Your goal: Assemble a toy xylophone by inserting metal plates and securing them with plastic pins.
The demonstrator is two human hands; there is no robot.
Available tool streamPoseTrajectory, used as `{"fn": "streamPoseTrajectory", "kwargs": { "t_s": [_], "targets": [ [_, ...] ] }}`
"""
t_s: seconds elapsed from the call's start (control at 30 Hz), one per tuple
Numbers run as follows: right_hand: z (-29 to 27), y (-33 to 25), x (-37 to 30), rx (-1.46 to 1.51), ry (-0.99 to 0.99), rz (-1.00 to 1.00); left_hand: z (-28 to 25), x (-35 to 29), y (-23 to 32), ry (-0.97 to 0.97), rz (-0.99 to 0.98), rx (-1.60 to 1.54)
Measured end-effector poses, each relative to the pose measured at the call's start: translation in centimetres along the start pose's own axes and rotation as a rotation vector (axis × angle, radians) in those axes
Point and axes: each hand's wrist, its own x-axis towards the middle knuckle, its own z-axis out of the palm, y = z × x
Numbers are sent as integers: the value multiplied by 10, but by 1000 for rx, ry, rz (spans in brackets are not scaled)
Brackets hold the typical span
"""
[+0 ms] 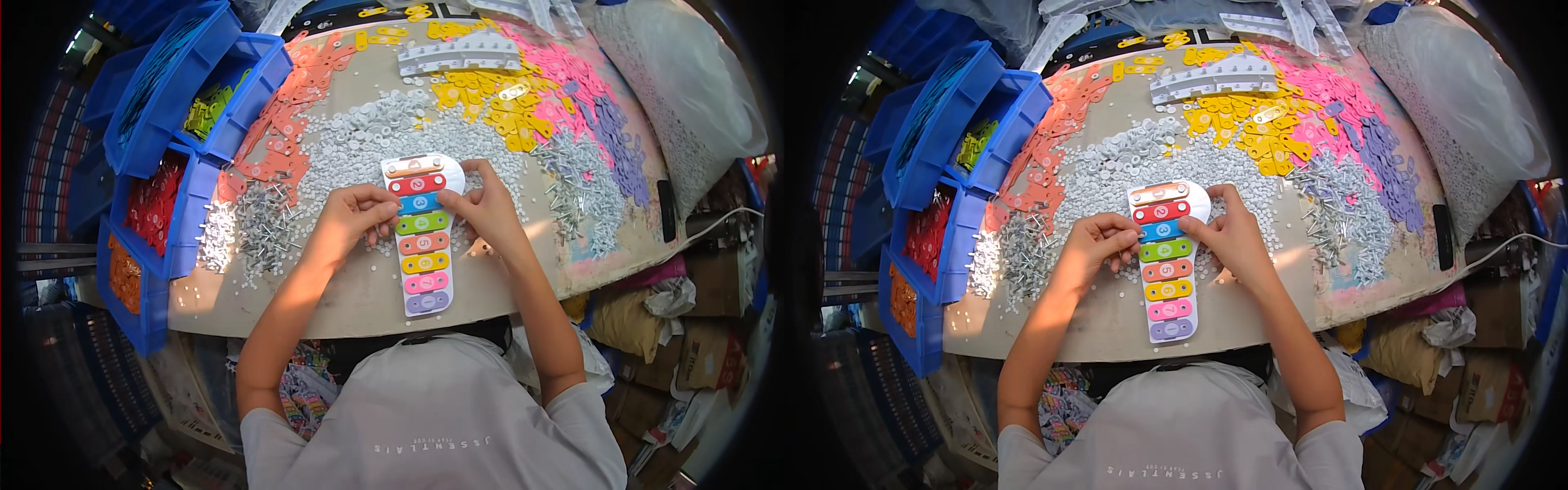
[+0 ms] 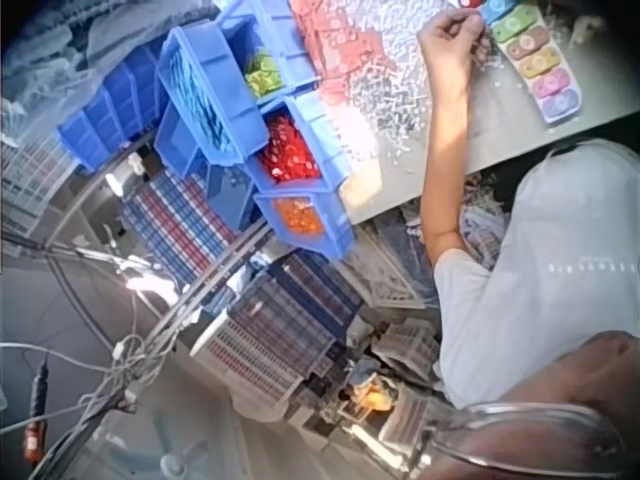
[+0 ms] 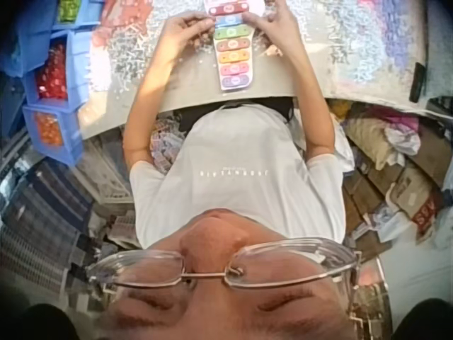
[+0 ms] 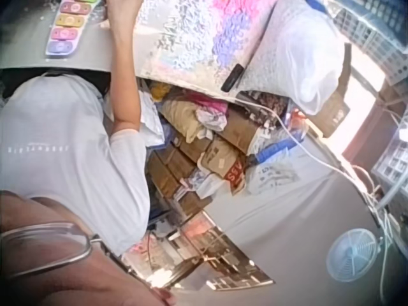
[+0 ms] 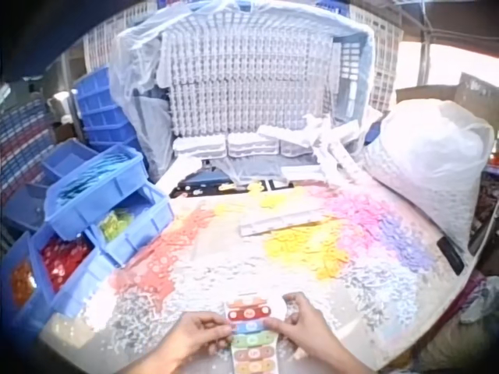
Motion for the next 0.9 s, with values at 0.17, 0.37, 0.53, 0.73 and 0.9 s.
{"fn": "streamPoseTrajectory", "kwargs": {
  "t_s": [0.17, 0.37, 0.53, 0.73, 0.9],
  "targets": [
    [-2, 2, 2, 4, -33, 10, 0, 3, 2, 17, -30, 50],
    [-7, 4, 9, -14, -91, 21, -3, 7, 0, 26, -65, -38],
    [-8, 5, 10, -25, -98, 17, 5, 6, 7, 67, -80, 140],
    [-11, -9, 10, -15, -250, 46, 11, 16, 3, 10, -228, 89],
    [-11, -17, 16, -57, -303, 86, 12, 19, 4, -15, -184, 35]
  ]
}}
